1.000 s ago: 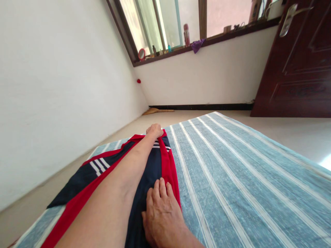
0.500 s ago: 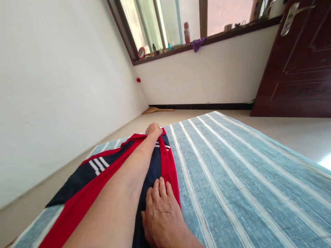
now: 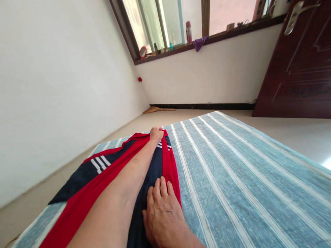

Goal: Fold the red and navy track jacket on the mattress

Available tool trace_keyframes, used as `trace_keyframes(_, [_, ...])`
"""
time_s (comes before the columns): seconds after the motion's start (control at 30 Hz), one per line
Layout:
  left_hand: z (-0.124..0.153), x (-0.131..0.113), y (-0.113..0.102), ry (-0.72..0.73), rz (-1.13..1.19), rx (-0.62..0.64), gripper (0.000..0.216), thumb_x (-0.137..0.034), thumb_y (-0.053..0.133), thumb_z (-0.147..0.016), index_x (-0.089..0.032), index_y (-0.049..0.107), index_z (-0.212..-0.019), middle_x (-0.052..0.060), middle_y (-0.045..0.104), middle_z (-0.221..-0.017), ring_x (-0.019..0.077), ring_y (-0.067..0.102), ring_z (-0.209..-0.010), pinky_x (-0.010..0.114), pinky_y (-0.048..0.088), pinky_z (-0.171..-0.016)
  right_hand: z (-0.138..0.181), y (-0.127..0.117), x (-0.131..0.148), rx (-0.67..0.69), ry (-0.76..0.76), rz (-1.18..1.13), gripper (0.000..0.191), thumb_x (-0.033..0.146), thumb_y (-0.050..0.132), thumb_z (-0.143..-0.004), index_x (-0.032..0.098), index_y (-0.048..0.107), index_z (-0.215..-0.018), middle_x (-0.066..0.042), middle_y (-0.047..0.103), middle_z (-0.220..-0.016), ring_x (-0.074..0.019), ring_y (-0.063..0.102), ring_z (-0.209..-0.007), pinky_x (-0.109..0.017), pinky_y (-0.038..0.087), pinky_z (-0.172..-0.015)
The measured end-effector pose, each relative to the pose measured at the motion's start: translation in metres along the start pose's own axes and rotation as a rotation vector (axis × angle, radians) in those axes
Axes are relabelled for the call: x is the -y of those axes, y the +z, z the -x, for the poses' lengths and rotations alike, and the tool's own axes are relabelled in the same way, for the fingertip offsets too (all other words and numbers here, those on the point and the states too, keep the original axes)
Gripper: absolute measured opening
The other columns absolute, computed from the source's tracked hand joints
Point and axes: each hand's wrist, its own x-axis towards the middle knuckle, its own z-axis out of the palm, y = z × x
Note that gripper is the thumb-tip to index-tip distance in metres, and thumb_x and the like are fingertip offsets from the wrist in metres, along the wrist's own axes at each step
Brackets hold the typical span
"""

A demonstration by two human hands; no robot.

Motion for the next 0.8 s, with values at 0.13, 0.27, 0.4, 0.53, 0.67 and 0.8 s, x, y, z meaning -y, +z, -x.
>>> trace_keyframes(0.13, [0.018, 0.003, -0.007, 0.098, -0.129, 0.034, 0.027, -0.015, 0.042, -0.092, -0.015, 0.065, -0.107, 0.010, 0.064, -0.118, 0.0228, 0.056, -0.114, 0.031, 0.043, -0.097, 0.001, 0.000, 0.000, 0.006, -0.005, -0.006, 0.056, 0.030, 0.038, -0.097, -0.005, 0.040, -0.140, -0.032, 0.028, -0.147, -0.0420, 0.021, -0.139, -0.058, 0.024, -0.112])
trace_keyframes(0.27, [0.034, 0.003, 0.004, 0.174, -0.230, 0.176, 0.027, -0.027, 0.047, -0.089, -0.019, 0.063, -0.109, 0.009, 0.057, -0.133, 0.0245, 0.047, -0.127, 0.036, 0.036, -0.105, 0.001, 0.000, 0.000, 0.018, 0.003, -0.012, 0.056, 0.031, 0.038, -0.097, -0.005, 0.040, -0.141, -0.032, 0.028, -0.147, -0.0420, 0.020, -0.140, -0.058, 0.023, -0.113])
trace_keyframes(0.4, [0.039, 0.004, 0.018, 0.164, -0.291, 0.295, 0.040, -0.038, 0.041, -0.092, -0.020, 0.053, -0.125, 0.011, 0.035, -0.153, 0.0265, 0.028, -0.141, 0.053, 0.024, -0.111, 0.000, 0.002, -0.001, -0.003, 0.013, -0.006, 0.056, 0.033, 0.040, -0.097, -0.002, 0.041, -0.140, -0.030, 0.030, -0.147, -0.0403, 0.022, -0.140, -0.057, 0.024, -0.113])
trace_keyframes(0.53, [0.041, 0.004, 0.019, 0.158, -0.326, 0.312, 0.044, -0.039, 0.033, -0.094, -0.022, 0.046, -0.133, 0.011, 0.022, -0.158, 0.0255, 0.018, -0.145, 0.056, 0.017, -0.113, 0.001, 0.004, -0.002, -0.012, 0.014, 0.001, 0.056, 0.033, 0.039, -0.096, -0.002, 0.041, -0.141, -0.029, 0.031, -0.147, -0.0400, 0.023, -0.140, -0.057, 0.024, -0.113])
trace_keyframes(0.67, [0.039, 0.004, 0.018, 0.158, -0.336, 0.337, 0.049, -0.045, 0.032, -0.094, -0.021, 0.042, -0.137, 0.011, 0.020, -0.159, 0.0262, 0.015, -0.146, 0.057, 0.015, -0.113, 0.002, 0.004, -0.002, -0.014, 0.004, 0.005, 0.055, 0.032, 0.038, -0.096, -0.002, 0.042, -0.140, -0.029, 0.030, -0.147, -0.0400, 0.022, -0.140, -0.057, 0.024, -0.113])
trace_keyframes(0.8, [0.035, 0.004, 0.018, 0.153, -0.333, 0.382, 0.056, -0.051, 0.029, -0.094, -0.021, 0.039, -0.139, 0.012, 0.023, -0.158, 0.0278, 0.016, -0.145, 0.061, 0.016, -0.111, 0.002, 0.002, -0.001, -0.008, 0.004, 0.017, 0.055, 0.031, 0.040, -0.096, -0.001, 0.043, -0.140, -0.029, 0.031, -0.147, -0.0395, 0.023, -0.140, -0.057, 0.024, -0.113])
